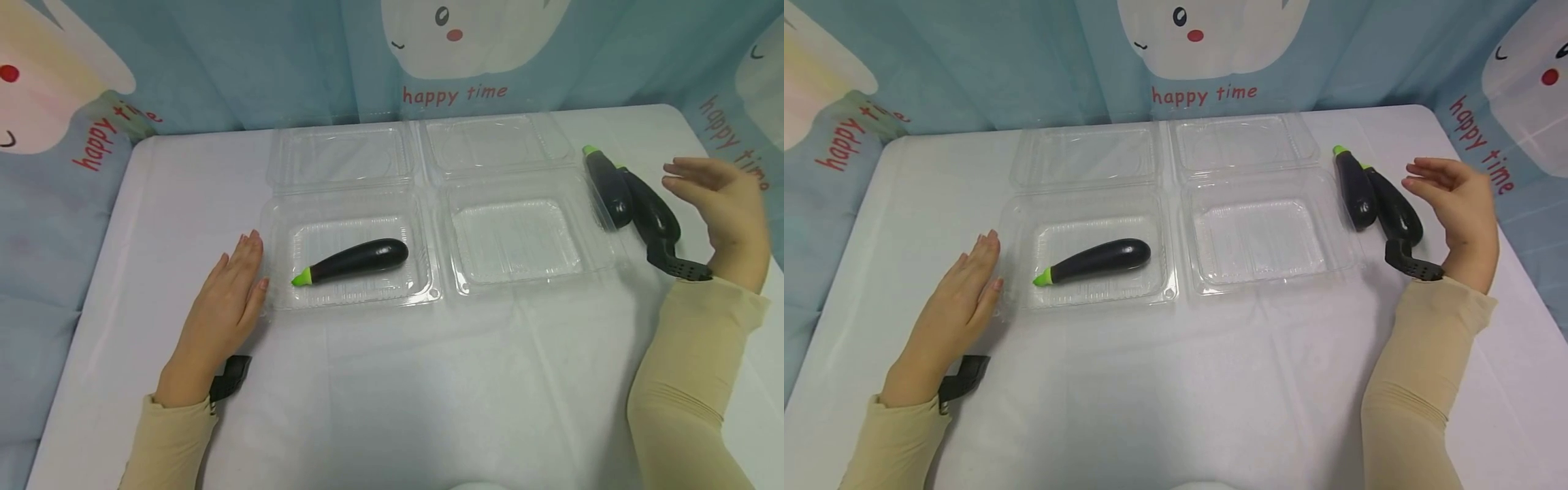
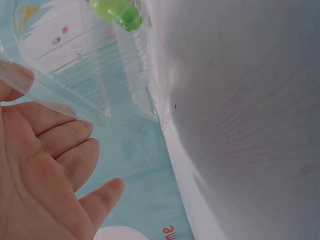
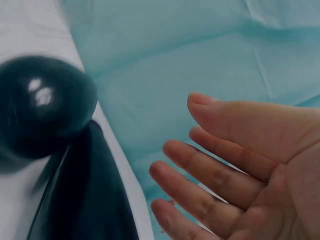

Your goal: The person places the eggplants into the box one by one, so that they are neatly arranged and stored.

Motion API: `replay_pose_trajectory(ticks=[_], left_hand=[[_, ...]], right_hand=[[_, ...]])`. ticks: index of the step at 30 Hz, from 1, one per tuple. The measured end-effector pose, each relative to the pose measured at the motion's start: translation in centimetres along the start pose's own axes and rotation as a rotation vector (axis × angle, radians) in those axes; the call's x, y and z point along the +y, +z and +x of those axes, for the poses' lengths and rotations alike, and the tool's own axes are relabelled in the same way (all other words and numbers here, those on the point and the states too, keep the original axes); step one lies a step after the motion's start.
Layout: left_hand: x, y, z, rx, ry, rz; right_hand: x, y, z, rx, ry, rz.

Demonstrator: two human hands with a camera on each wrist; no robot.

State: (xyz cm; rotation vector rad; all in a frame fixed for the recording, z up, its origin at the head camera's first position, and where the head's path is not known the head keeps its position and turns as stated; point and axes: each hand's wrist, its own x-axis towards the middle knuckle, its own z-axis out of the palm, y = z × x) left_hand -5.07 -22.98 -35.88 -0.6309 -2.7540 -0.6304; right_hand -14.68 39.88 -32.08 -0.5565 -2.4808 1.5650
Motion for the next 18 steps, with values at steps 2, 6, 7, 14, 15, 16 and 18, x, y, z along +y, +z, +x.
replay_pose_trajectory(ticks=[2,6,7,14,15,16,18], left_hand=[[0.0,0.0,0.1,-0.002,0.0,-0.001],[0.0,-0.1,0.0,0.001,0.0,-0.005],[0.0,-0.1,-0.1,0.002,0.001,-0.006],[-0.1,0.1,0.0,0.026,0.02,0.001],[-0.1,0.1,-0.1,0.024,0.018,0.0],[-0.1,0.1,0.0,0.02,0.017,-0.002],[-0.1,0.0,0.0,0.014,0.014,-0.002]], right_hand=[[0.3,-0.1,0.0,-0.007,0.01,-0.004],[0.8,-0.1,0.2,-0.021,0.035,-0.027],[0.9,-0.2,0.2,-0.031,0.033,-0.027],[3.3,-0.6,1.5,-0.096,-0.008,-0.049],[3.6,-0.6,1.7,-0.103,-0.004,-0.057],[3.7,-0.6,1.7,-0.109,-0.001,-0.055],[3.4,-0.3,1.3,-0.118,0.029,-0.084]])
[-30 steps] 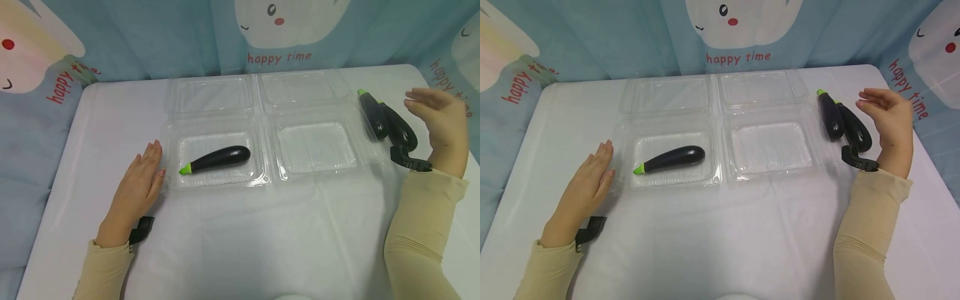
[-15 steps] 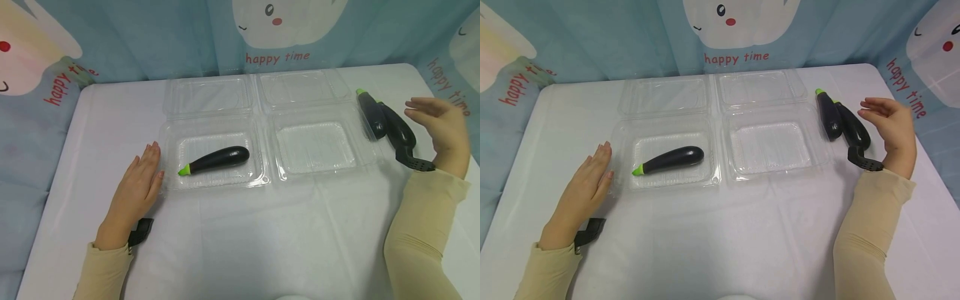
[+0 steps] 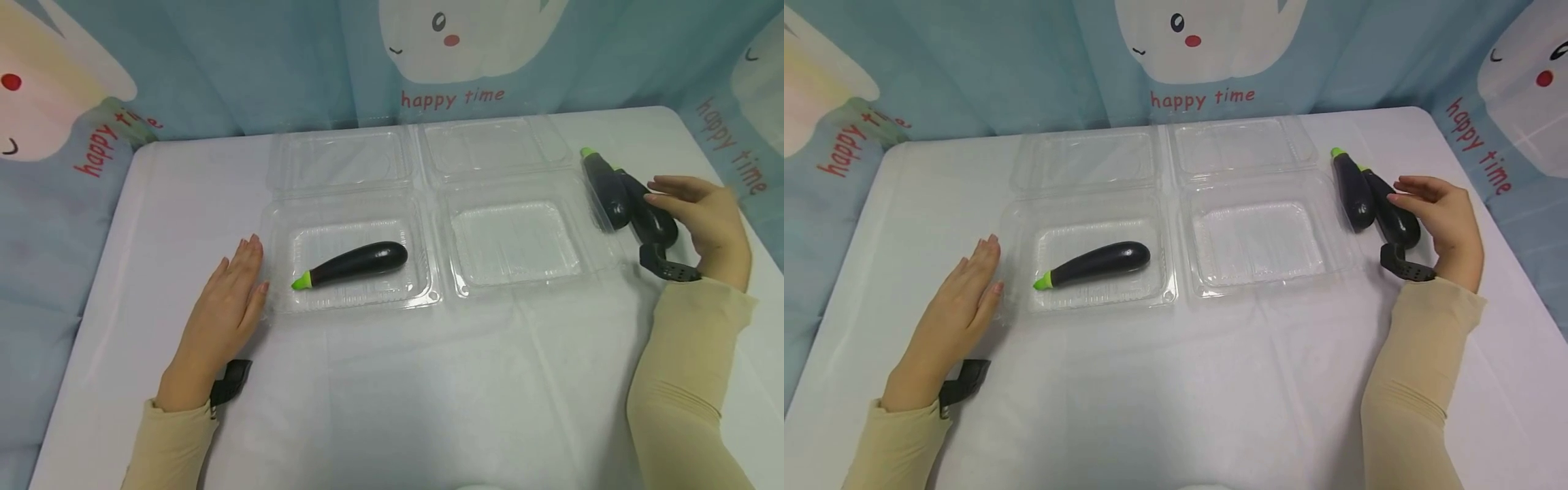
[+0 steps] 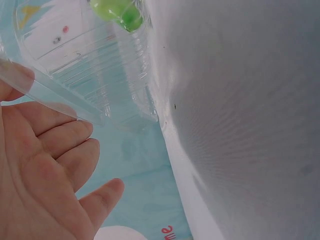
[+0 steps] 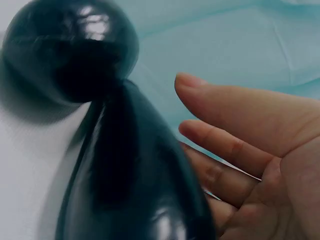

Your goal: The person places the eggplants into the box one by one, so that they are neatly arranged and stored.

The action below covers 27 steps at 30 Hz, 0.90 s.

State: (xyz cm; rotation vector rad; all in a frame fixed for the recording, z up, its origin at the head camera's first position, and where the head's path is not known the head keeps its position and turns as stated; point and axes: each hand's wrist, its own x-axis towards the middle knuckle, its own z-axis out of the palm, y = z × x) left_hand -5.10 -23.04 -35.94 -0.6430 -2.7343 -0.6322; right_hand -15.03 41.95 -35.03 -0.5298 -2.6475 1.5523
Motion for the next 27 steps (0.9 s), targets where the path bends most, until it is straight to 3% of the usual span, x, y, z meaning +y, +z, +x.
replay_pose_trajectory(ticks=[6,11,18,27], left_hand=[[0.07,0.0,-0.01,-0.008,-0.004,-0.001],[0.07,0.07,-0.02,-0.017,-0.013,0.007],[0.1,0.07,-0.1,-0.004,-0.015,0.009],[0.0,0.24,-0.13,-0.01,-0.01,0.007]], right_hand=[[-0.15,0.23,-0.33,-0.064,0.064,-0.11],[-0.37,0.23,-0.31,-0.103,0.087,-0.138],[-0.41,0.6,-0.27,-0.064,0.051,-0.167],[-0.31,0.59,-0.2,-0.029,0.06,-0.096]])
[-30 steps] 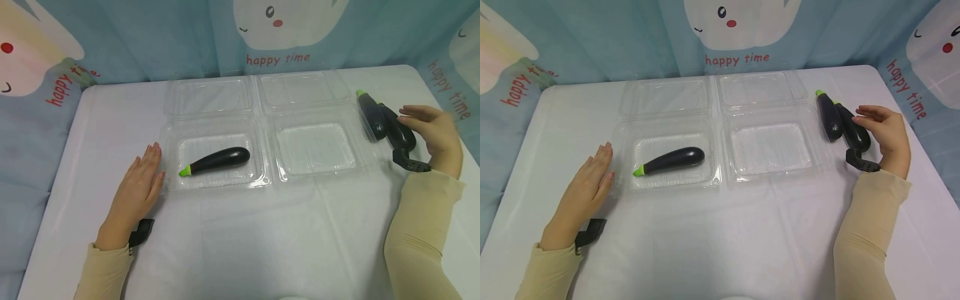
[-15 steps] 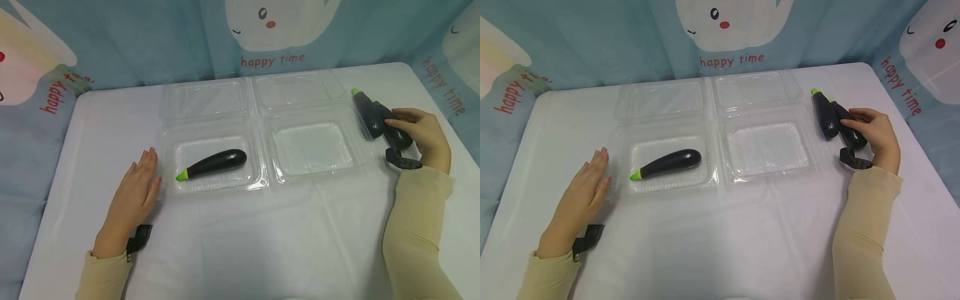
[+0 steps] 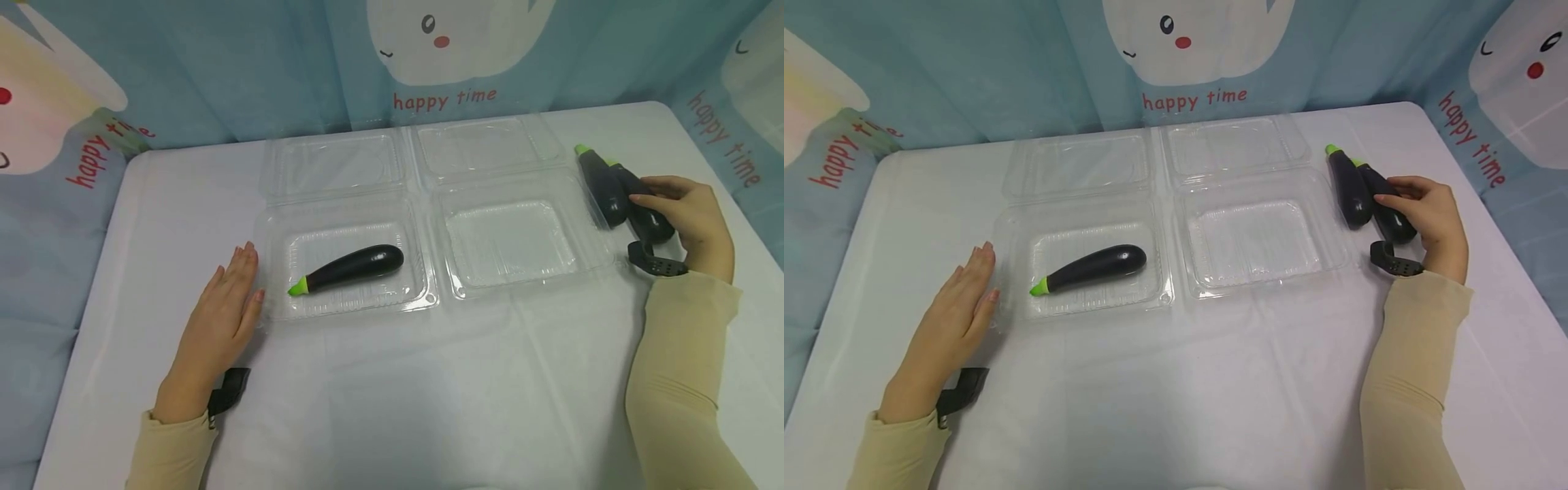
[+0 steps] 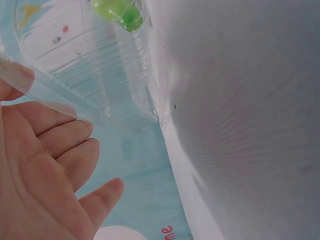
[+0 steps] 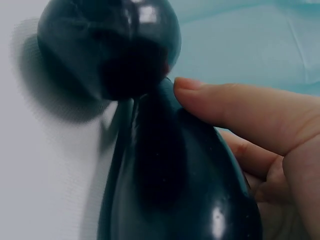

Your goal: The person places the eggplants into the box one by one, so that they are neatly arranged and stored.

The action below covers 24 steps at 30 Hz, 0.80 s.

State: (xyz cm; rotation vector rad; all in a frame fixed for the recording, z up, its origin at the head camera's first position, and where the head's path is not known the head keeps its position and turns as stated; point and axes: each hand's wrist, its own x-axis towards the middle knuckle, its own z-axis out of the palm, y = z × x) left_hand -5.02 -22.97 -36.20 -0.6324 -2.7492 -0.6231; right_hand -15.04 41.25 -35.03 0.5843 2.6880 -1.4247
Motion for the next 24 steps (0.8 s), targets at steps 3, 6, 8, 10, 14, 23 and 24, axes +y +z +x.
replay_pose_trajectory(ticks=[3,6,8,10,14,23,24], left_hand=[[0.04,0.03,0.0,-0.005,0.0,-0.004],[0.14,-0.01,0.03,-0.008,-0.004,-0.001],[0.19,-0.07,0.04,-0.008,-0.006,0.004],[0.23,-0.1,0.03,-0.009,-0.009,0.009],[0.17,-0.09,-0.01,-0.013,-0.009,0.004],[0.1,0.02,-0.02,-0.003,-0.007,0.004],[0.11,0.02,0.0,0.0,-0.005,0.005]], right_hand=[[0.07,0.05,-0.01,0.031,0.01,0.008],[0.13,0.2,0.03,0.064,0.021,0.008],[0.11,0.31,0.06,0.078,0.025,0.001],[0.09,0.39,0.07,0.093,0.031,-0.001],[0.09,0.42,0.08,0.111,0.041,0.004],[0.11,0.28,0.15,0.123,0.048,0.038],[0.09,0.25,0.15,0.124,0.048,0.037]])
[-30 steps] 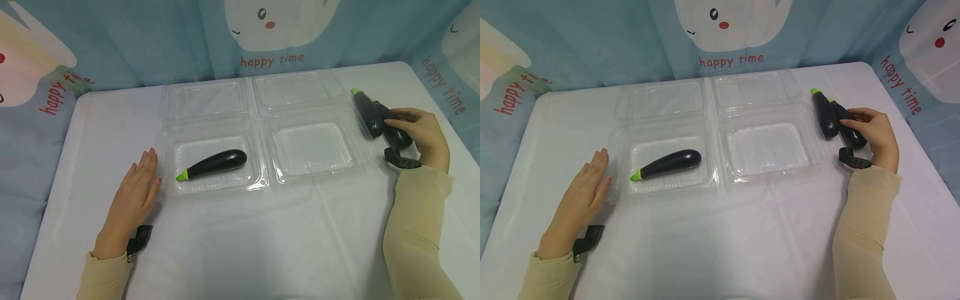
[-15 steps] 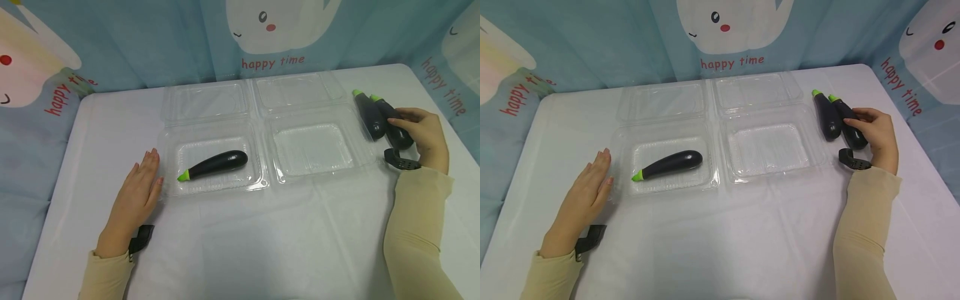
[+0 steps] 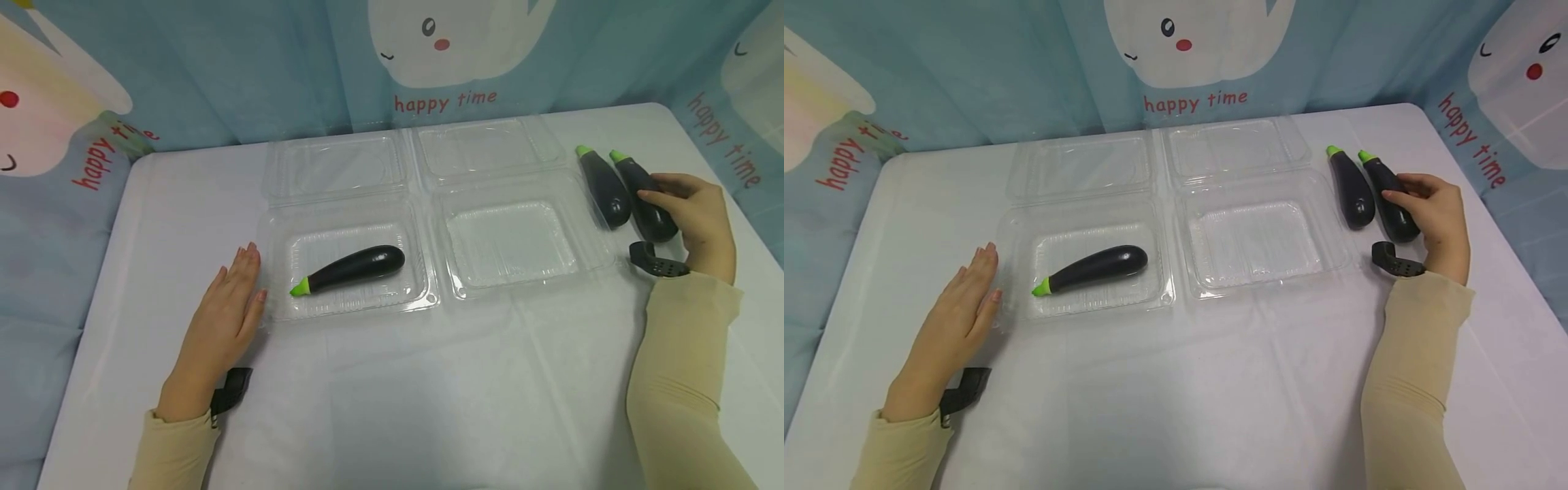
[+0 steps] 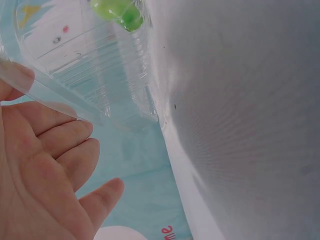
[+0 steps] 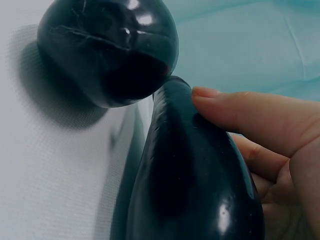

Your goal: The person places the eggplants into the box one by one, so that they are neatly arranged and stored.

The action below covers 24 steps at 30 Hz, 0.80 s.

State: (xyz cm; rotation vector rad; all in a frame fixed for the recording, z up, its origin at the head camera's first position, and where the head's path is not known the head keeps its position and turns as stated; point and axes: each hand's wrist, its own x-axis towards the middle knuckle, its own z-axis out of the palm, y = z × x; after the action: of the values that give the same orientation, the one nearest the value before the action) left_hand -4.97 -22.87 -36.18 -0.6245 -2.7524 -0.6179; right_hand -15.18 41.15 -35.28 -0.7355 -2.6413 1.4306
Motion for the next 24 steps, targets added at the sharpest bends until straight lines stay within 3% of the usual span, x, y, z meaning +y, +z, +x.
replay_pose_trajectory(ticks=[16,24], left_hand=[[0.19,-0.04,-0.09,0.002,-0.017,0.011],[0.16,-0.03,0.02,0.019,0.007,0.004]], right_hand=[[0.09,0.06,0.2,0.007,0.028,0.006],[-0.09,-0.08,-0.1,0.028,0.042,0.023]])
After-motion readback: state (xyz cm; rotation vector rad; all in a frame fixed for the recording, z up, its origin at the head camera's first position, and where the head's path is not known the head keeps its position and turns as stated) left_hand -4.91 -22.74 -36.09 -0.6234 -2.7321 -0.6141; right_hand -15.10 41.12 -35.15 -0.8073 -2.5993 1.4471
